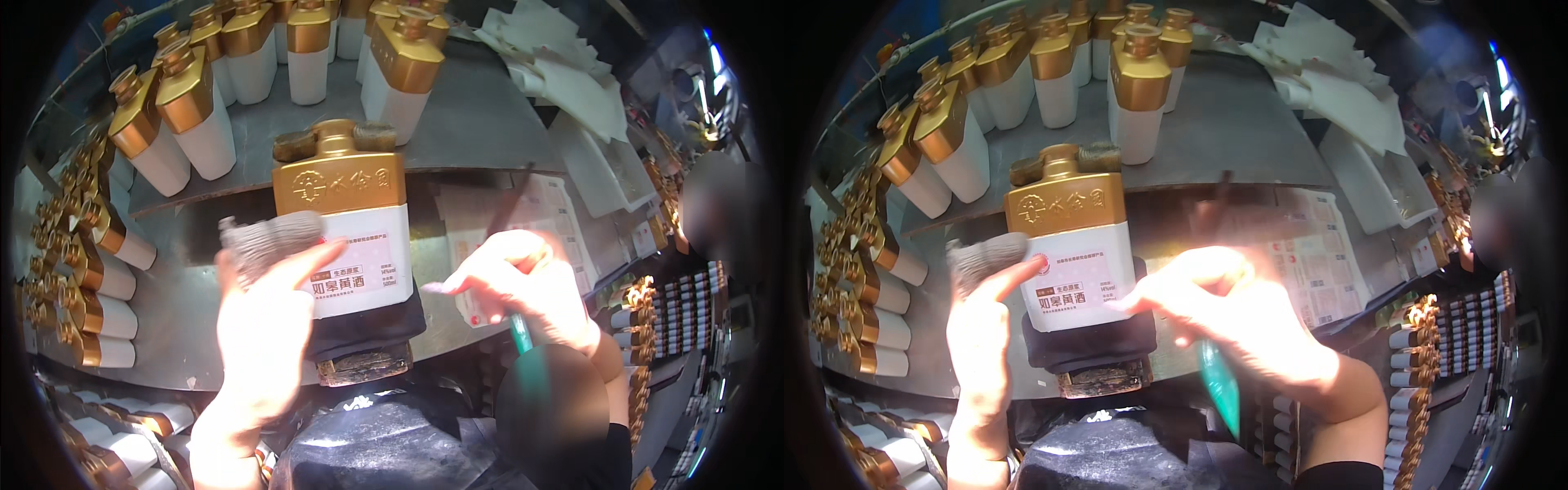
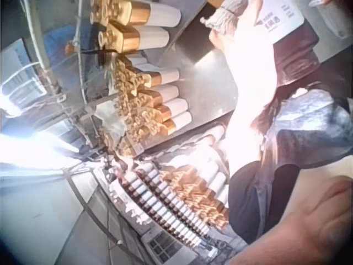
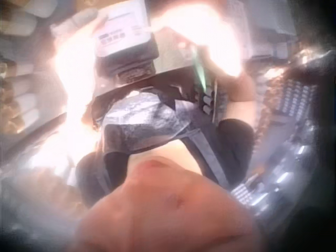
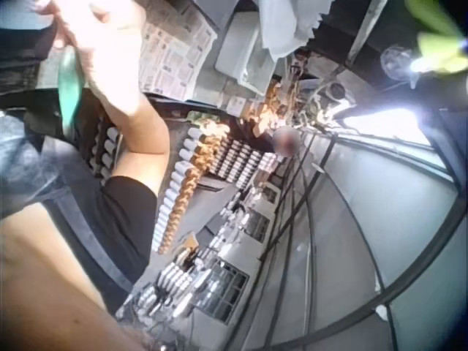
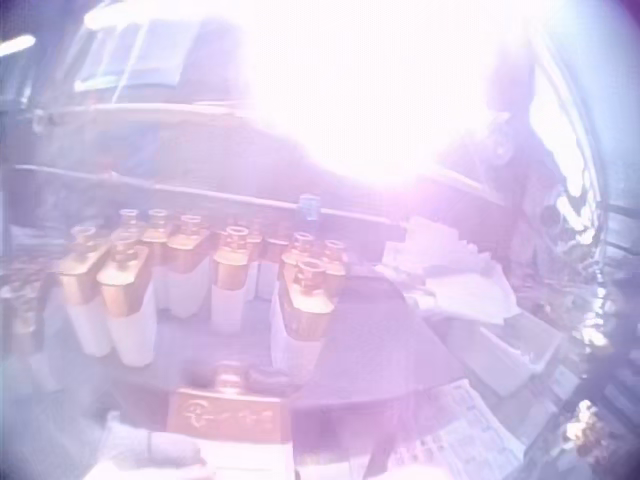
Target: The person applies white paper labels to the bodies of gold and white bottles. They use a green plastic scraper to smooth the labels and a small knife to trim the excess paper from the edges. The labeled bottles are then placed on a nearby metal surface.
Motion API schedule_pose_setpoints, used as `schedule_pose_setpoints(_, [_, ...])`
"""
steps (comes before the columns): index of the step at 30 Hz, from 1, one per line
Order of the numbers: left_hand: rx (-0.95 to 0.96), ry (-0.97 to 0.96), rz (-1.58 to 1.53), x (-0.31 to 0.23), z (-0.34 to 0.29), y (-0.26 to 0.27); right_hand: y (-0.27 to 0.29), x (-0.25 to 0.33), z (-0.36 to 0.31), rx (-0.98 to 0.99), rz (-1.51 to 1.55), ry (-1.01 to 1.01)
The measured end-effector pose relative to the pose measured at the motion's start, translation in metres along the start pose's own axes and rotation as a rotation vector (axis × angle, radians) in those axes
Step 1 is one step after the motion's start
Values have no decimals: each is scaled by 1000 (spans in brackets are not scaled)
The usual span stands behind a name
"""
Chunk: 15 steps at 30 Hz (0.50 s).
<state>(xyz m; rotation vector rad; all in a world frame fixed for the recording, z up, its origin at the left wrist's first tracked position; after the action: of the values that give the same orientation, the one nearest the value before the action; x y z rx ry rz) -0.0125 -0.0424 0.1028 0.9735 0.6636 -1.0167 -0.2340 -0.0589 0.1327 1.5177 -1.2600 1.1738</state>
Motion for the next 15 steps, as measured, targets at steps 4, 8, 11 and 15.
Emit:
schedule_pose_setpoints(4, [122,83,-262,-11,8,-19,-25,-1,-8,46,125,-48])
schedule_pose_setpoints(8, [103,261,-349,-1,4,-14,-33,-9,-12,43,86,-25])
schedule_pose_setpoints(11, [0,205,-248,2,3,-7,-35,-10,-8,42,14,43])
schedule_pose_setpoints(15, [-17,118,-172,2,2,-4,-33,-9,-3,-138,-150,162])
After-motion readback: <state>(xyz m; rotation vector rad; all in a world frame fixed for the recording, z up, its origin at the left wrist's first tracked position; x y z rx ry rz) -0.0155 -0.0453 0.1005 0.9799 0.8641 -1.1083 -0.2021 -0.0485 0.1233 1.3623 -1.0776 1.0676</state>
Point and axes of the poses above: each hand's wrist, its own z-axis towards the middle knuckle, its own y-axis out of the back of the hand, x = y × z, the point moved 5 cm from there along z, towards the middle knuckle, and after that the axes turned 13 degrees about -x, right-handed, at the moved point
